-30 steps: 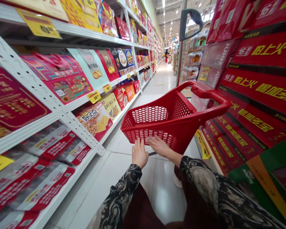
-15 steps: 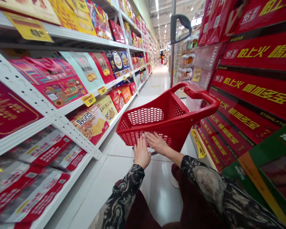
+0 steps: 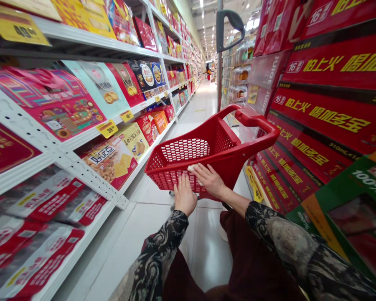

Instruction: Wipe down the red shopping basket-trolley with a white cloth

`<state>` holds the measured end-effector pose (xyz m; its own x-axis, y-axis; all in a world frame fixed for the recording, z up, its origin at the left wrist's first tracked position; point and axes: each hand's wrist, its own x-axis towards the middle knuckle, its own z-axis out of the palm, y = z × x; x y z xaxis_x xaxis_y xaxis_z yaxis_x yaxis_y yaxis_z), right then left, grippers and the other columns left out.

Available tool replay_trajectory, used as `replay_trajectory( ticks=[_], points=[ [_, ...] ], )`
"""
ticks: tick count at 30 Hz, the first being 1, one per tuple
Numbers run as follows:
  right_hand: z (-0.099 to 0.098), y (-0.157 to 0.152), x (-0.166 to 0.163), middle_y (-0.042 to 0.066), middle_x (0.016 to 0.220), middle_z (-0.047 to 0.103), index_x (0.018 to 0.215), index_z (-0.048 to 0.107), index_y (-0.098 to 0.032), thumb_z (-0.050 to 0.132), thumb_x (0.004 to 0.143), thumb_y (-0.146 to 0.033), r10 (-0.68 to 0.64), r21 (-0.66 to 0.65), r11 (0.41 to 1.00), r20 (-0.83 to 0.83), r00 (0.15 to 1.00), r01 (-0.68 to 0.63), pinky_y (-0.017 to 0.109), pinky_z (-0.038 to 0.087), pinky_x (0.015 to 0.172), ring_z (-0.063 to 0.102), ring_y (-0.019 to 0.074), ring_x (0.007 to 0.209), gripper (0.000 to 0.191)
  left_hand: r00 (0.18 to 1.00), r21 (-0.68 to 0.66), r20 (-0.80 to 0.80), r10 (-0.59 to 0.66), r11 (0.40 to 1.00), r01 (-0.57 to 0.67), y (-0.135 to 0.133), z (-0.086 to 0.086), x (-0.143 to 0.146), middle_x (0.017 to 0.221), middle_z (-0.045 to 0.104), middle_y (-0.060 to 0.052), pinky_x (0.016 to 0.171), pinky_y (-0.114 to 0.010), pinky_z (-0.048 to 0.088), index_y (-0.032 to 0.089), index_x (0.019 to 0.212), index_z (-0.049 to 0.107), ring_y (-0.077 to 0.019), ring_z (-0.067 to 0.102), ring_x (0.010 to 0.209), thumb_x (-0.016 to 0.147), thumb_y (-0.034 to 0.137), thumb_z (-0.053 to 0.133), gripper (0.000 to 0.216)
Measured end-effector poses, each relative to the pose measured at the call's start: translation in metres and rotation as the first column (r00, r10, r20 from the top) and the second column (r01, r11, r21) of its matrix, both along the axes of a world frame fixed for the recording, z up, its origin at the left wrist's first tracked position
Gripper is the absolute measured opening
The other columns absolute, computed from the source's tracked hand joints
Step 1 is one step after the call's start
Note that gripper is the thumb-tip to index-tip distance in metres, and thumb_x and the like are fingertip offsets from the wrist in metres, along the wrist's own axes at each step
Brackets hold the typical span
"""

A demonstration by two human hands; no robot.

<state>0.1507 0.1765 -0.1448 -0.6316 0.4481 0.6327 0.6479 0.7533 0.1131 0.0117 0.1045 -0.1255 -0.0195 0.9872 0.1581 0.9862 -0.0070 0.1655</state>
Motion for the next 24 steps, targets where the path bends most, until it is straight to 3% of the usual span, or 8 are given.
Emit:
replay_trajectory(
  ticks=[4,7,9,15,17,22,24],
  points=[
    [-0.034,-0.007,0.008,0.012,0.137,0.044,0.132,0.043,-0.014,0.043,0.089,-0.016,0.012,-0.054,0.999,0.084,0.996,-0.008,0.047,0.029,0.105,0.034,0.0240,0.130,0.043,0.999,-0.008,-0.001,-0.038,0.999,0.038,0.000,-0.005,0.010,0.148,0.021,-0.018,0.109,-0.049,0.021,0.007,0.138,0.023,-0.0264,0.018,0.137,0.070,0.018,0.050,0.074],
    [-0.048,-0.013,0.015,0.012,0.135,0.046,0.131,0.045,-0.013,0.046,0.087,-0.014,0.021,-0.095,0.995,0.134,0.991,-0.008,0.047,0.032,0.103,0.038,0.0243,0.128,0.043,0.999,-0.025,-0.011,-0.045,0.999,0.044,0.000,-0.008,0.012,0.148,0.021,-0.018,0.109,-0.049,0.020,0.005,0.138,0.023,-0.0264,0.019,0.137,0.071,0.019,0.049,0.073],
    [-0.043,-0.015,0.022,0.011,0.134,0.047,0.130,0.045,-0.014,0.045,0.088,-0.015,0.024,-0.084,0.996,0.119,0.993,-0.014,0.047,0.031,0.103,0.038,0.0239,0.128,0.042,0.999,-0.024,-0.019,-0.046,0.999,0.046,0.001,-0.009,0.013,0.148,0.021,-0.018,0.109,-0.049,0.020,0.005,0.138,0.023,-0.0268,0.019,0.137,0.071,0.019,0.049,0.074],
    [-0.003,-0.004,0.041,0.009,0.136,0.045,0.134,0.041,-0.018,0.037,0.092,-0.018,-0.066,0.019,0.998,-0.050,0.997,0.067,0.047,0.022,0.108,0.027,0.0220,0.134,0.042,0.999,0.002,-0.006,-0.051,0.999,0.051,0.008,-0.002,0.026,0.147,0.024,-0.019,0.109,-0.049,0.022,0.005,0.138,0.024,-0.0271,0.020,0.137,0.072,0.018,0.048,0.071],
    [-0.007,-0.004,0.046,0.010,0.135,0.046,0.133,0.043,-0.017,0.038,0.092,-0.017,-0.057,0.005,0.998,-0.011,0.998,0.058,0.047,0.024,0.107,0.030,0.0222,0.133,0.041,0.998,-0.004,0.010,-0.063,0.998,0.063,0.010,-0.001,0.033,0.148,0.022,-0.018,0.109,-0.049,0.021,0.005,0.138,0.024,-0.0265,0.019,0.137,0.072,0.018,0.047,0.071],
    [-0.039,-0.018,0.056,0.012,0.132,0.049,0.127,0.049,-0.014,0.045,0.089,-0.016,-0.003,-0.036,0.999,0.108,0.994,0.006,0.048,0.031,0.103,0.039,0.0247,0.127,0.038,0.994,0.001,0.030,-0.109,0.994,0.109,0.008,-0.001,0.040,0.148,0.022,-0.017,0.110,-0.048,0.019,0.005,0.139,0.022,-0.0264,0.018,0.137,0.070,0.018,0.048,0.074],
    [-0.039,-0.024,0.061,0.012,0.130,0.051,0.127,0.049,-0.015,0.045,0.089,-0.016,0.016,-0.028,1.000,0.097,0.995,-0.013,0.048,0.031,0.102,0.040,0.0241,0.127,0.038,0.994,-0.003,0.037,-0.103,0.995,0.104,0.007,-0.001,0.040,0.148,0.022,-0.018,0.110,-0.047,0.019,0.005,0.139,0.022,-0.0262,0.018,0.137,0.070,0.017,0.047,0.074]
  ],
)
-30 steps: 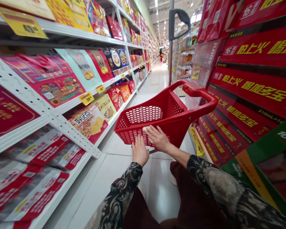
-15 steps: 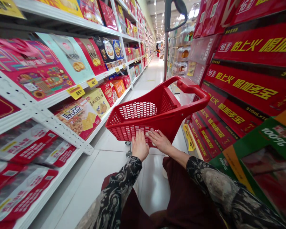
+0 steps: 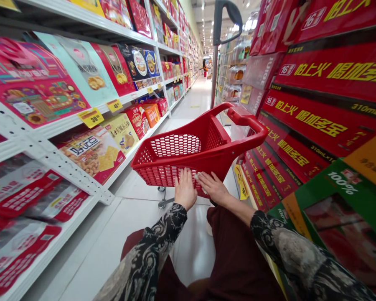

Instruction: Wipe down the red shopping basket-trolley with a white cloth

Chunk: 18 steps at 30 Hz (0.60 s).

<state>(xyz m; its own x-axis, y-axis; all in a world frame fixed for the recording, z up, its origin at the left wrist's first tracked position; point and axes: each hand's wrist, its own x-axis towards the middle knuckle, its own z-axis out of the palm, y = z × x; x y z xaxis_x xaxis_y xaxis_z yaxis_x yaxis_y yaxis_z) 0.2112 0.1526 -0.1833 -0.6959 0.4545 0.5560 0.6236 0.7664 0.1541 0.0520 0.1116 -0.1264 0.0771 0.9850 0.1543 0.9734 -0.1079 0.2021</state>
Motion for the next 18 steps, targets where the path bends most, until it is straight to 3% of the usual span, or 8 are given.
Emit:
replay_trajectory(
  ticks=[3,7,9,14,16,18],
  points=[
    [0.022,0.000,0.006,0.010,0.131,0.051,0.131,0.044,-0.017,0.042,0.090,-0.014,-0.016,0.048,0.999,-0.077,0.997,0.019,0.047,0.026,0.106,0.034,0.0220,0.131,0.042,1.000,0.002,0.012,0.014,1.000,-0.014,0.001,0.002,0.001,0.147,0.023,-0.018,0.109,-0.048,0.020,0.006,0.138,0.023,-0.0265,0.019,0.137,0.070,0.016,0.046,0.073],
    [0.047,0.009,0.012,0.008,0.135,0.047,0.133,0.041,-0.018,0.038,0.092,-0.016,-0.127,0.119,0.982,-0.138,0.982,0.144,0.045,0.020,0.108,0.031,0.0217,0.132,0.042,0.999,0.029,0.032,-0.010,1.000,0.009,0.005,0.004,0.010,0.147,0.023,-0.018,0.109,-0.048,0.020,0.006,0.138,0.025,-0.0262,0.019,0.137,0.070,0.015,0.046,0.072],
    [0.041,0.010,0.014,0.008,0.135,0.046,0.133,0.042,-0.017,0.038,0.092,-0.017,-0.142,0.105,0.983,-0.081,0.986,0.150,0.046,0.022,0.107,0.034,0.0229,0.131,0.042,0.999,0.036,0.031,-0.030,0.999,0.029,0.005,0.005,0.016,0.148,0.023,-0.017,0.110,-0.047,0.019,0.006,0.138,0.025,-0.0259,0.019,0.137,0.070,0.015,0.046,0.072],
    [0.005,-0.002,0.018,0.011,0.133,0.048,0.131,0.044,-0.016,0.042,0.088,-0.012,-0.108,0.023,0.994,0.038,0.993,0.107,0.048,0.028,0.104,0.039,0.0245,0.127,0.044,0.997,0.025,0.017,-0.070,0.997,0.069,0.002,0.005,0.023,0.148,0.022,-0.017,0.111,-0.047,0.018,0.005,0.138,0.026,-0.0260,0.017,0.138,0.072,0.016,0.044,0.069],
    [0.010,-0.005,0.021,0.010,0.132,0.050,0.131,0.044,-0.017,0.040,0.089,-0.013,-0.116,0.044,0.992,-0.007,0.993,0.116,0.048,0.025,0.106,0.038,0.0232,0.128,0.043,0.997,0.022,0.020,-0.076,0.997,0.075,0.001,0.005,0.023,0.148,0.022,-0.017,0.110,-0.047,0.019,0.006,0.138,0.026,-0.0258,0.017,0.138,0.072,0.016,0.044,0.069],
    [0.030,-0.004,0.027,0.009,0.131,0.051,0.132,0.044,-0.018,0.038,0.090,-0.015,-0.146,0.103,0.982,-0.121,0.982,0.159,0.048,0.020,0.109,0.036,0.0219,0.130,0.042,0.997,0.023,0.032,-0.076,0.997,0.075,0.002,0.006,0.024,0.148,0.022,-0.016,0.110,-0.048,0.018,0.007,0.138,0.025,-0.0257,0.017,0.138,0.071,0.015,0.044,0.070]
  ],
)
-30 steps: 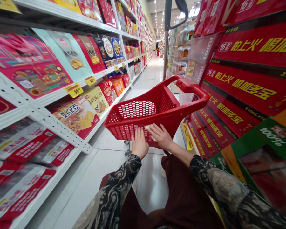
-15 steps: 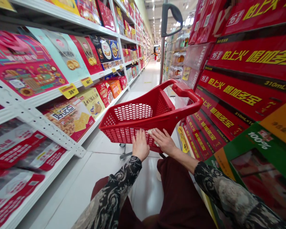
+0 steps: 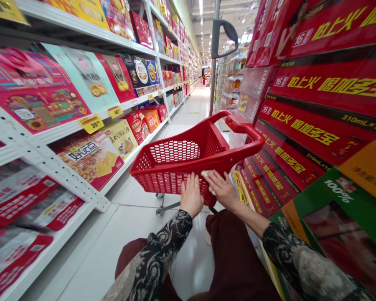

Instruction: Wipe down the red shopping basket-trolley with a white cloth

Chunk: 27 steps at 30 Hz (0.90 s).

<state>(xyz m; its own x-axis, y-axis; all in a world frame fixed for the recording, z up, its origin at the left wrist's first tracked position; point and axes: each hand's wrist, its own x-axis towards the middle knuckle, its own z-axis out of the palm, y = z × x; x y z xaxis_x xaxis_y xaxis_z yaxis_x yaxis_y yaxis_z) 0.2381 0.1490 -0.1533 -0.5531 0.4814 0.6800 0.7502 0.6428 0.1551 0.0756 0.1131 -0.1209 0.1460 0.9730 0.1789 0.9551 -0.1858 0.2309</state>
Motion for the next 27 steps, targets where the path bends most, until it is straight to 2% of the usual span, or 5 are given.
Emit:
replay_trajectory(
  ticks=[4,6,14,22,27],
  points=[
    [0.053,0.013,0.015,0.010,0.133,0.049,0.134,0.041,-0.019,0.036,0.090,-0.016,-0.114,0.140,0.979,-0.229,0.967,0.148,0.051,0.012,0.110,0.029,0.0230,0.133,0.045,0.999,0.015,0.030,-0.018,1.000,0.018,0.003,0.005,0.008,0.149,0.021,-0.015,0.111,-0.047,0.017,0.006,0.138,0.025,-0.0253,0.016,0.138,0.069,0.015,0.046,0.073],
    [0.065,0.018,0.021,0.010,0.134,0.048,0.135,0.039,-0.020,0.036,0.090,-0.016,-0.134,0.168,0.969,-0.248,0.959,0.179,0.051,0.011,0.111,0.029,0.0229,0.133,0.046,0.999,0.026,0.039,-0.038,0.999,0.037,0.003,0.008,0.013,0.149,0.020,-0.015,0.111,-0.047,0.017,0.006,0.138,0.024,-0.0250,0.016,0.138,0.069,0.016,0.046,0.074],
    [0.023,0.003,0.011,0.009,0.128,0.054,0.132,0.044,-0.019,0.038,0.091,-0.014,-0.010,0.061,0.998,-0.037,0.999,0.013,0.046,0.012,0.111,0.036,0.0191,0.130,0.042,0.998,0.035,0.030,-0.047,0.998,0.045,0.002,0.011,0.010,0.149,0.021,-0.016,0.111,-0.047,0.017,0.005,0.138,0.024,-0.0251,0.016,0.138,0.069,0.015,0.046,0.073],
    [0.064,0.021,-0.015,0.010,0.132,0.050,0.134,0.041,-0.017,0.036,0.091,-0.015,-0.051,0.116,0.991,-0.157,0.986,0.070,0.048,0.010,0.111,0.031,0.0221,0.133,0.043,1.000,0.081,0.016,-0.016,0.997,0.014,0.007,0.017,-0.005,0.149,0.020,-0.017,0.110,-0.048,0.018,0.004,0.138,0.024,-0.0254,0.015,0.138,0.071,0.014,0.044,0.070],
    [0.041,0.027,-0.034,0.007,0.135,0.047,0.134,0.042,-0.018,0.037,0.092,-0.017,0.034,0.077,0.996,0.009,0.999,-0.035,0.045,0.012,0.111,0.030,0.0211,0.133,0.042,1.000,0.139,0.005,-0.019,0.990,0.019,0.007,0.014,-0.008,0.147,0.024,-0.017,0.109,-0.049,0.022,0.005,0.137,0.025,-0.0252,0.018,0.137,0.071,0.012,0.044,0.070]
  ],
)
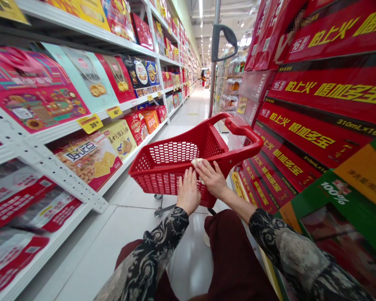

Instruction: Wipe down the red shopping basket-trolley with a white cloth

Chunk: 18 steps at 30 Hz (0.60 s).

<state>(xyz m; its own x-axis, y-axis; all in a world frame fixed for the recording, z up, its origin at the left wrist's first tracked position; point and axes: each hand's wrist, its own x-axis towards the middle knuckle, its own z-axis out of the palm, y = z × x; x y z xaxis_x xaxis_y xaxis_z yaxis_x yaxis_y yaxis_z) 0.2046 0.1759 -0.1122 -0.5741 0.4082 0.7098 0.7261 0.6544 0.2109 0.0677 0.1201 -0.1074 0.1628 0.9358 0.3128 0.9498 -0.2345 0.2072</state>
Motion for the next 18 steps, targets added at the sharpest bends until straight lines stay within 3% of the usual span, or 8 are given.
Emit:
replay_trajectory(
  ticks=[4,7,12,18],
  points=[
    [-0.007,-0.007,-0.010,0.006,0.136,0.046,0.133,0.042,-0.019,0.037,0.091,-0.016,0.041,-0.073,0.997,0.072,0.997,-0.036,0.045,0.014,0.111,0.033,0.0210,0.131,0.042,0.999,0.033,-0.015,0.034,0.999,-0.034,0.004,0.002,-0.015,0.148,0.023,-0.016,0.110,-0.048,0.021,0.005,0.137,0.026,-0.0239,0.018,0.138,0.072,0.014,0.043,0.068],
    [0.017,-0.006,-0.006,0.006,0.135,0.047,0.135,0.040,-0.020,0.036,0.090,-0.015,0.027,-0.050,0.998,0.024,0.999,-0.026,0.044,0.012,0.111,0.033,0.0197,0.131,0.045,0.993,0.050,-0.031,0.112,0.993,-0.111,0.018,0.012,-0.039,0.149,0.020,-0.015,0.111,-0.048,0.018,0.006,0.138,0.023,-0.0233,0.015,0.138,0.074,0.017,0.043,0.068],
    [0.061,0.010,0.021,0.010,0.134,0.048,0.135,0.040,-0.017,0.041,0.085,-0.014,-0.210,-0.115,0.974,-0.146,0.967,0.194,0.047,0.013,0.108,0.038,0.0230,0.127,0.050,0.983,-0.153,-0.136,0.120,0.978,-0.141,0.042,0.022,-0.073,0.146,0.029,-0.011,0.109,-0.055,0.018,0.012,0.137,0.027,-0.0247,0.021,0.136,0.071,0.020,0.045,0.070],
    [0.063,0.012,0.033,0.011,0.129,0.052,0.131,0.044,-0.017,0.045,0.083,-0.021,-0.248,-0.190,0.958,-0.156,0.956,0.217,0.041,0.018,0.104,0.048,0.0207,0.116,0.048,0.981,-0.201,-0.129,0.147,0.964,-0.171,0.032,0.023,-0.068,0.146,0.028,-0.012,0.107,-0.055,0.021,0.013,0.137,0.026,-0.0253,0.019,0.137,0.072,0.028,0.048,0.071]
  ],
)
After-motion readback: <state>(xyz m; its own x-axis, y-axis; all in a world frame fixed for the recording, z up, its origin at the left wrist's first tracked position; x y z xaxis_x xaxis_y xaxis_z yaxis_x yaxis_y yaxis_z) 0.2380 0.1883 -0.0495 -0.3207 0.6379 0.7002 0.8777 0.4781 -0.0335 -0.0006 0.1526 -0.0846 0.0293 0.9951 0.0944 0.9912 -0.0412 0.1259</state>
